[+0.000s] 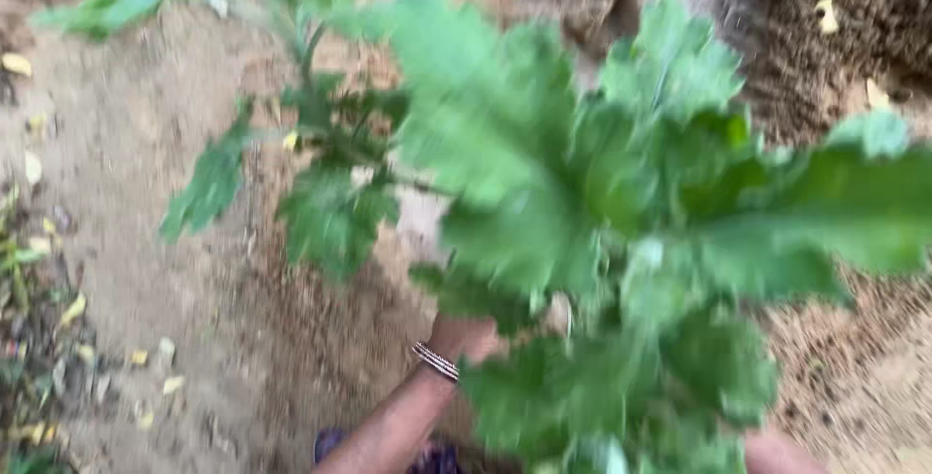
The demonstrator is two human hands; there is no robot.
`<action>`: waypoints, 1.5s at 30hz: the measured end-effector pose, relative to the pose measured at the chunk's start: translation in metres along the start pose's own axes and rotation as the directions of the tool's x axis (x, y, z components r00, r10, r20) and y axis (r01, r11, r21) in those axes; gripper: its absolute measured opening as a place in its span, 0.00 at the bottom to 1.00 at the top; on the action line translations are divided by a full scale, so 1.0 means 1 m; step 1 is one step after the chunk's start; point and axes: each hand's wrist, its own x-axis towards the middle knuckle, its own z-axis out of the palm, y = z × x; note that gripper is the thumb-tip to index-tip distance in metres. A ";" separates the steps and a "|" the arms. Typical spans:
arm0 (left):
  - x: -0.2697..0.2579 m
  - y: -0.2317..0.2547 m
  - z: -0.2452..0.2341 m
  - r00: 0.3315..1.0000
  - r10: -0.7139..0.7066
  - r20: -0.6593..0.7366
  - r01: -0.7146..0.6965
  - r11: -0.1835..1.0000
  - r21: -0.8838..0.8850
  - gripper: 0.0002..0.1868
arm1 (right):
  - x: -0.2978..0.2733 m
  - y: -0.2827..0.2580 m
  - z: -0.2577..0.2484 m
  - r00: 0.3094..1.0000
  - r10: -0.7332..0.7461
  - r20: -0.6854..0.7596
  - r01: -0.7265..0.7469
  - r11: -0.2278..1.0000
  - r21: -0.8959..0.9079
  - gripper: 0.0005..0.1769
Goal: The person plants a green flowering plant in the soil by hand, using their fingers to create a hole, placing the plant, and then pushing dirt back around the base to secure it.
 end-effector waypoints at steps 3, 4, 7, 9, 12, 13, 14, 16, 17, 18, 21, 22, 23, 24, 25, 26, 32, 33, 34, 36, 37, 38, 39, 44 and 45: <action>-0.013 0.039 -0.085 0.836 -0.504 0.216 0.196 -0.094 -0.976 0.28 | -0.032 0.003 -0.004 1.000 0.025 -0.018 -0.024 0.999 0.040 0.28; -0.010 0.042 -0.114 0.831 -0.508 0.227 0.200 -0.107 -0.974 0.28 | -0.048 0.007 -0.005 0.999 0.035 -0.026 -0.034 0.998 0.062 0.28; -0.027 0.060 -0.200 0.769 -0.600 0.223 0.100 -0.231 -0.968 0.28 | -0.113 0.022 -0.002 0.997 0.058 -0.056 -0.048 0.987 0.152 0.28; -0.042 0.082 -0.249 0.705 -0.561 0.435 0.395 -0.199 -0.897 0.30 | -0.162 0.037 0.006 0.993 0.078 -0.093 -0.056 0.974 0.219 0.28; -0.076 0.115 -0.310 0.779 -0.549 0.303 0.320 -0.067 -0.945 0.28 | -0.247 0.068 0.037 0.978 0.101 -0.184 -0.052 0.966 0.253 0.27; -0.089 0.124 -0.329 0.764 -0.526 0.374 0.411 -0.050 -0.910 0.27 | -0.276 0.081 0.050 0.980 0.142 -0.142 -0.099 0.956 0.277 0.29; -0.100 0.132 -0.345 0.741 -0.504 0.443 0.497 -0.032 -0.867 0.26 | -0.301 0.093 0.061 0.978 0.183 -0.099 -0.146 0.943 0.299 0.31; -0.113 0.145 -0.373 0.700 -0.509 0.501 0.557 -0.048 -0.829 0.27 | -0.331 0.106 0.078 0.980 0.199 0.004 -0.189 0.926 0.328 0.30; -0.119 0.153 -0.387 0.654 -0.500 0.568 0.622 -0.072 -0.780 0.29 | -0.341 0.112 0.078 0.967 0.224 0.120 -0.252 0.903 0.348 0.31; -0.121 0.160 -0.398 0.652 -0.506 0.565 0.618 -0.077 -0.782 0.29 | -0.347 0.111 0.074 0.969 0.217 0.118 -0.245 0.907 0.342 0.31; -0.110 0.177 -0.426 0.754 -0.557 0.348 0.553 0.252 -0.794 0.28 | -0.367 0.082 0.035 0.975 0.159 0.157 -0.216 0.846 0.488 0.28; -0.101 0.181 -0.434 0.755 -0.556 0.348 0.567 0.287 -0.772 0.29 | -0.368 0.070 0.012 0.983 0.123 0.137 -0.177 0.827 0.533 0.27; -0.094 0.187 -0.443 0.753 -0.554 0.355 0.585 0.316 -0.747 0.30 | -0.372 0.055 -0.011 0.993 0.087 0.077 -0.115 0.843 0.525 0.27; -0.085 0.193 -0.452 0.755 -0.551 0.355 0.580 0.310 -0.753 0.30 | -0.374 0.042 -0.037 0.999 0.051 0.018 -0.053 0.857 0.513 0.27; -0.071 0.194 -0.461 0.764 -0.537 0.358 0.587 0.347 -0.732 0.32 | -0.371 0.030 -0.065 0.999 0.049 0.010 -0.047 0.860 0.507 0.27; -0.057 0.194 -0.471 0.771 -0.524 0.361 0.592 0.384 -0.709 0.35 | -0.369 0.018 -0.091 1.000 0.007 0.027 -0.019 0.888 0.460 0.27; -0.003 0.188 -0.527 0.861 -0.446 0.245 0.478 0.546 -0.688 0.36 | -0.330 -0.011 -0.188 0.990 -0.056 0.132 0.038 0.990 0.137 0.28; -0.005 0.184 -0.532 0.860 -0.451 0.241 0.477 0.540 -0.693 0.36 | -0.324 -0.012 -0.196 0.991 -0.110 0.077 0.102 0.990 0.096 0.30; -0.009 0.180 -0.535 0.892 -0.415 0.182 0.408 0.560 -0.721 0.36 | -0.318 -0.016 -0.201 0.991 -0.111 0.077 0.105 0.991 0.086 0.30; -0.018 0.166 -0.534 0.917 -0.383 0.111 0.331 0.575 -0.748 0.37 | -0.304 -0.031 -0.213 0.994 -0.103 -0.045 0.109 0.985 0.137 0.34; -0.025 0.158 -0.531 0.917 -0.390 0.087 0.313 0.566 -0.762 0.36 | -0.298 -0.042 -0.220 0.993 -0.104 -0.053 0.110 0.985 0.129 0.34; -0.033 0.149 -0.524 0.916 -0.397 0.064 0.296 0.558 -0.776 0.36 | -0.293 -0.052 -0.228 0.992 -0.102 -0.081 0.112 0.985 0.130 0.35; -0.044 0.136 -0.516 0.920 -0.389 0.052 0.283 0.566 -0.774 0.36 | -0.283 -0.067 -0.233 0.989 -0.093 -0.113 0.108 0.984 0.138 0.35; -0.126 0.060 -0.461 0.939 -0.304 0.158 0.306 0.534 -0.788 0.39 | -0.240 -0.134 -0.230 0.997 0.072 -0.018 -0.067 0.980 0.185 0.40; -0.149 0.037 -0.453 0.933 -0.319 0.165 0.323 0.541 -0.777 0.39 | -0.227 -0.155 -0.225 0.990 0.138 0.005 -0.137 0.982 0.127 0.42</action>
